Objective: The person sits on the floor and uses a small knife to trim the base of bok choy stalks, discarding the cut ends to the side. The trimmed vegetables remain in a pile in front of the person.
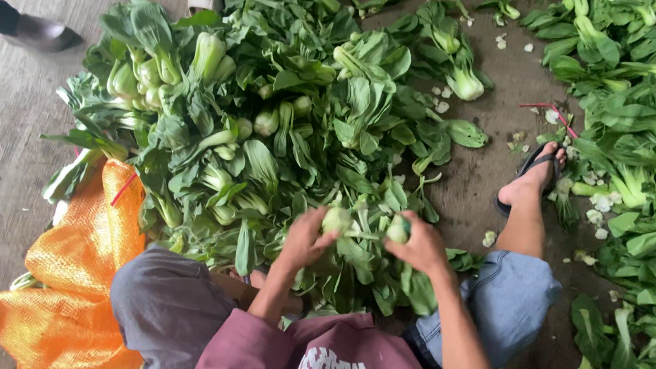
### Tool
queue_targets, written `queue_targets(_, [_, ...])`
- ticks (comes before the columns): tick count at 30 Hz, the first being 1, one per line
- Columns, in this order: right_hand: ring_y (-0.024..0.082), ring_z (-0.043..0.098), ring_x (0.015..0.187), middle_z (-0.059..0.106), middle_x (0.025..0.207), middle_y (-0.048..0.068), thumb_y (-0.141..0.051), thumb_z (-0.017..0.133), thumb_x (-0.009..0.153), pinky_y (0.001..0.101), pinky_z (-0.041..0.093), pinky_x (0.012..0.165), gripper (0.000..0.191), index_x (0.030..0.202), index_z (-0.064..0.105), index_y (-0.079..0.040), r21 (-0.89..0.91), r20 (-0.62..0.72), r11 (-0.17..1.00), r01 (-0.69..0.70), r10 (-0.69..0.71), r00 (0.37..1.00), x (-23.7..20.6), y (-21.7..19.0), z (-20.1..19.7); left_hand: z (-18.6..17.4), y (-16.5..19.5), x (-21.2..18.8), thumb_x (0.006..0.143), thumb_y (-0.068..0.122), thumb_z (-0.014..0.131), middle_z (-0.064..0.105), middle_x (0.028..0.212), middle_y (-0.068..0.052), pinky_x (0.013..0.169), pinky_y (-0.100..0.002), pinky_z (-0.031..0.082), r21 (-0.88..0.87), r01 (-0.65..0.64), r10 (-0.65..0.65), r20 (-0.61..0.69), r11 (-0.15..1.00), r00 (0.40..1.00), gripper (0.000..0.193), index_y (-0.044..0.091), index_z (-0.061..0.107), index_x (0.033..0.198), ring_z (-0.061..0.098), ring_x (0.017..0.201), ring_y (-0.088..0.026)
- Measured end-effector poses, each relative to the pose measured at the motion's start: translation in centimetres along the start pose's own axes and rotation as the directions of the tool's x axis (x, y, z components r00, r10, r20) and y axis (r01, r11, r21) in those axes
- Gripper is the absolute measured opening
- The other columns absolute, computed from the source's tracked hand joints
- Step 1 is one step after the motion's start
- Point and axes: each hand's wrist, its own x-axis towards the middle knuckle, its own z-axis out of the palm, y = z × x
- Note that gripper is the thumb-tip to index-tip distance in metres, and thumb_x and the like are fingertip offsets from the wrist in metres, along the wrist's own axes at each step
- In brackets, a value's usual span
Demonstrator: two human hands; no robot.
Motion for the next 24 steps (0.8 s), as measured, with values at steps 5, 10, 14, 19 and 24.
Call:
queue_targets(5, [0.018,0.073,0.089,0.075,0.102,0.010,-0.032,0.088,0.074,0.0361,0.060,0.084,0.069,0.127,0.058,-0.001,0.664,-0.072,0.716,0.217,-0.228,0.971,0.1,2.0,0.6,-1.4,-0.4,0.6,0.074,0.058,0.074,0.076,0.104,-0.008,0.103,-0.064,0.044,0.513,0.180,-0.036,-0.278,0.839,0.960,0.060,0.013,0.068,0.113,0.072,0.103,-0.028])
queue_targets(10, [0.022,0.075,0.095,0.078,0.108,0.011,-0.036,0.091,0.068,0.0354,0.060,0.093,0.072,0.125,0.065,0.001,0.723,0.048,0.683,0.101,-0.196,0.979,0.6,0.9,3.0,-0.6,-1.3,0.5,0.092,0.043,0.065,0.074,0.115,-0.015,0.095,-0.039,0.055,-0.263,0.523,-0.526,0.065,0.811,0.848,0.050,0.006,0.069,0.125,0.072,0.103,-0.025])
queue_targets(14, [0.017,0.069,0.100,0.069,0.107,0.003,-0.039,0.095,0.059,0.0351,0.058,0.092,0.083,0.126,0.059,-0.007,0.868,0.198,0.489,-0.084,-0.186,0.962,1.3,0.5,6.2,4.9,-1.9,0.2,0.107,0.038,0.048,0.075,0.118,-0.017,0.099,-0.036,0.053,-0.413,0.482,-0.434,0.210,0.773,0.876,0.046,0.001,0.068,0.125,0.070,0.111,-0.028])
queue_targets(19, [0.013,0.056,0.081,0.065,0.099,-0.003,-0.033,0.096,0.064,0.0298,0.043,0.067,0.072,0.125,0.063,-0.013,0.868,0.305,0.404,-0.287,0.021,0.952,2.0,2.7,12.6,7.2,-3.7,0.2,0.113,0.038,0.033,0.057,0.140,-0.024,0.115,-0.041,0.036,-0.404,0.200,-0.136,0.183,0.893,0.974,0.053,-0.003,0.051,0.142,0.051,0.133,-0.032])
queue_targets(24, [0.017,0.054,0.086,0.060,0.103,0.001,-0.042,0.086,0.077,0.0352,0.046,0.073,0.063,0.127,0.059,-0.015,0.865,0.395,0.220,-0.450,0.254,0.883,2.5,2.1,16.6,5.7,-3.7,1.1,0.110,0.043,0.035,0.056,0.144,-0.024,0.118,-0.040,0.036,-0.566,0.394,-0.296,0.261,0.724,0.919,0.058,-0.003,0.047,0.145,0.051,0.136,-0.030])
